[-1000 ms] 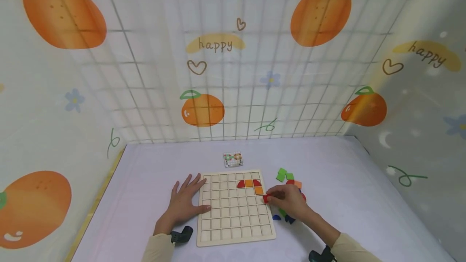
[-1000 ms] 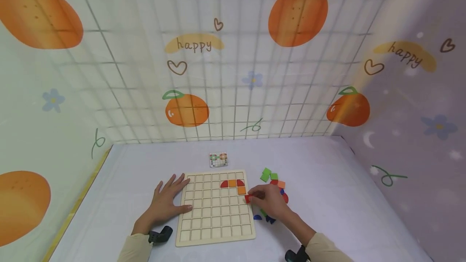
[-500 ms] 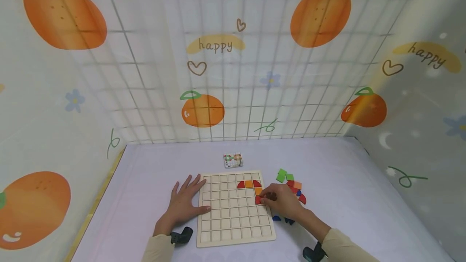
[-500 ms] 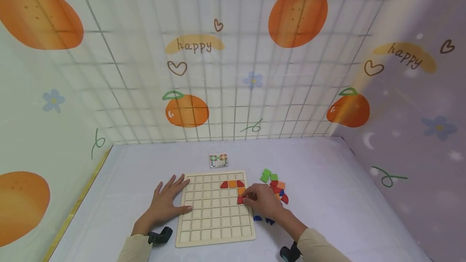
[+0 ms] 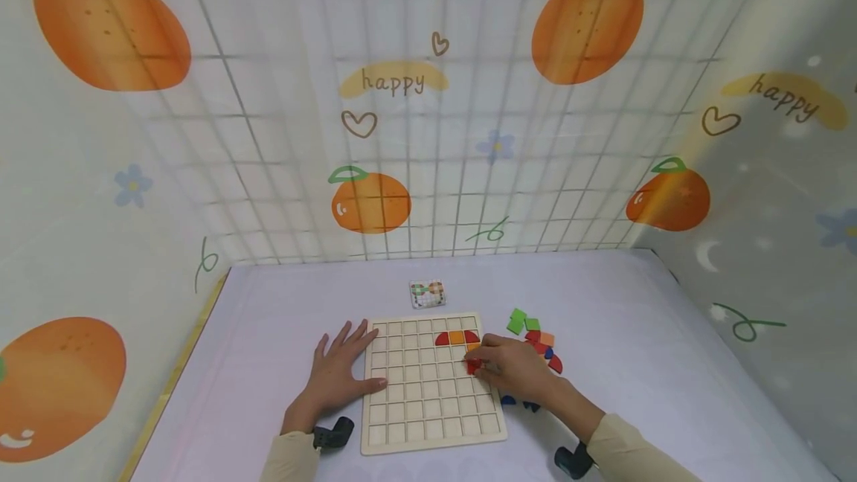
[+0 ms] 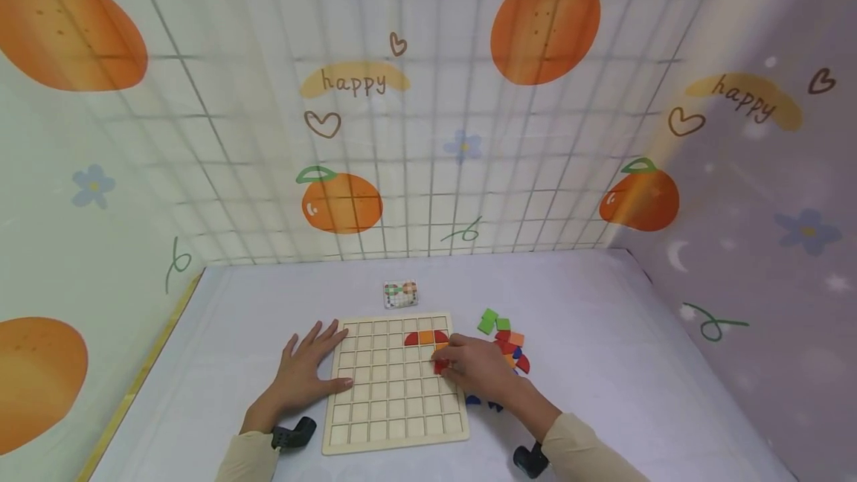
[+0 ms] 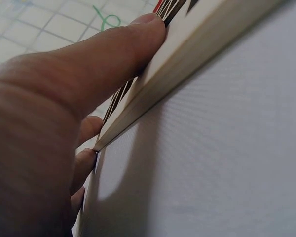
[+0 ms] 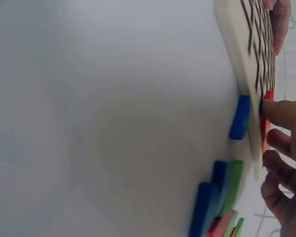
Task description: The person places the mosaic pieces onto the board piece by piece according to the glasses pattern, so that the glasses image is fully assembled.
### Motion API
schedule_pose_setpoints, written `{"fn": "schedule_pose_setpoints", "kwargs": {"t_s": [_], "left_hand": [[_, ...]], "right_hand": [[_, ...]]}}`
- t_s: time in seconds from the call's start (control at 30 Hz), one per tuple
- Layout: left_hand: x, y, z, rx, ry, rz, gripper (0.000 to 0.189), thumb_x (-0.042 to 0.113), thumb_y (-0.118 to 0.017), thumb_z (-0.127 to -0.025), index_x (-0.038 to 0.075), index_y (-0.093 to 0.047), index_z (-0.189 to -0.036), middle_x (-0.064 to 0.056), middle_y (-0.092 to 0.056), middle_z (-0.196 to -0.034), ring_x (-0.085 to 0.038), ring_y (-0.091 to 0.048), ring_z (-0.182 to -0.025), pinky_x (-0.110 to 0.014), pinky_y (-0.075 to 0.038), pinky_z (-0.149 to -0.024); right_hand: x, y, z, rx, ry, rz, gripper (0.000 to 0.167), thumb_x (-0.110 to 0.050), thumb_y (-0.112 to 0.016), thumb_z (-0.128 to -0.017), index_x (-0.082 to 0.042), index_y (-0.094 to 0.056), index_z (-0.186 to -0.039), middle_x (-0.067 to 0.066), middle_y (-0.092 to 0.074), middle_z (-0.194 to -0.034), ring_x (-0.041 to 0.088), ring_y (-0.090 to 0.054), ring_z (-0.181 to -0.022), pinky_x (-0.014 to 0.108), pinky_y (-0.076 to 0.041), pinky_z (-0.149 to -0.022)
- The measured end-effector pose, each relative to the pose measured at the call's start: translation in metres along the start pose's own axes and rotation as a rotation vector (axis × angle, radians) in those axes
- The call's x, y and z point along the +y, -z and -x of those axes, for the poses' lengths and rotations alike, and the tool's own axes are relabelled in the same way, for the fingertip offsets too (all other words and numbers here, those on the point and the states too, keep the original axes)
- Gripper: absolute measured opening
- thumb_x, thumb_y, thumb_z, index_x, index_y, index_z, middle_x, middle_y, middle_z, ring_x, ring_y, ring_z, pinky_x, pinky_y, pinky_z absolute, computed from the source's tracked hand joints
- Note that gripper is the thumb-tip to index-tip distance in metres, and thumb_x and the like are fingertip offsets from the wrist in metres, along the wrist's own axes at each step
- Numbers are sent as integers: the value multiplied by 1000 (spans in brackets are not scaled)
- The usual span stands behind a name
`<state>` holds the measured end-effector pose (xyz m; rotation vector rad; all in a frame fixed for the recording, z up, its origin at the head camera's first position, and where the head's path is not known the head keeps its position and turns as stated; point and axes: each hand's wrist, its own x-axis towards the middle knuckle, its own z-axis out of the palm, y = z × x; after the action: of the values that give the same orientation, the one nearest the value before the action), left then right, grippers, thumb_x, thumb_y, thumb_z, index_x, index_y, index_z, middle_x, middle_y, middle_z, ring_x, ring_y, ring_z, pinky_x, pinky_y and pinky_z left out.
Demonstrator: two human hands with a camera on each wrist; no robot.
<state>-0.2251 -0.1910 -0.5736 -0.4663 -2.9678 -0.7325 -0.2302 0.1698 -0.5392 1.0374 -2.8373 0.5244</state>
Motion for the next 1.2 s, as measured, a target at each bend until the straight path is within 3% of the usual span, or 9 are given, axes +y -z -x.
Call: {"fn": "schedule_pose_setpoints", "kwargs": {"t_s": [0.27,0.5,0.73,1.07,1.2], "left_hand": [[-1,-1,0,-5,0,3,99,73,-71,-70,23,-41,-151,0,-26,-160,-30,-13,-148,-60,1,-115],[-1,0,0,1,0,6,99,72,-72,-70,23,-42,-151,-1,-27,-160,-31,-13,-148,-60,1,-115],[-1,0,0,-13,1,11,100,73,-71,-70,23,-41,-151,-1,-26,-160,-30,-12,-148,-60,2,-115],[-2,-2,-1,-12,4,9,101,74,-71,-69,23,-41,-152,-1,-26,-160,-30,-12,-148,-59,3,-115],[-2,-1,0,-12,9,6,100,74,-70,-69,24,-41,-151,0,-26,-160,-30,-12,-148,-59,2,-115]], "right_hand": [[-1,6,-3,-88,61,-2,13,-26,-74,-90,-28,-78,-102,-14,-54,-88,2,-48,-74,13,-45,-58],[3,0,0,-3,65,-38,15,-18,-78,-86,-23,-79,-101,-14,-62,-93,2,-57,-81,15,-52,-71],[11,5,10,68,-75,-32,16,-17,-81,-83,-21,-78,-98,-13,-62,-95,3,-58,-80,18,-53,-68],[52,19,32,182,-311,121,22,-15,-85,-76,-17,-76,-96,-8,-59,-86,11,-52,-78,26,-54,-66],[64,24,39,164,-422,140,20,-16,-84,-78,-13,-77,-96,0,-63,-91,19,-55,-83,31,-56,-66]]}}
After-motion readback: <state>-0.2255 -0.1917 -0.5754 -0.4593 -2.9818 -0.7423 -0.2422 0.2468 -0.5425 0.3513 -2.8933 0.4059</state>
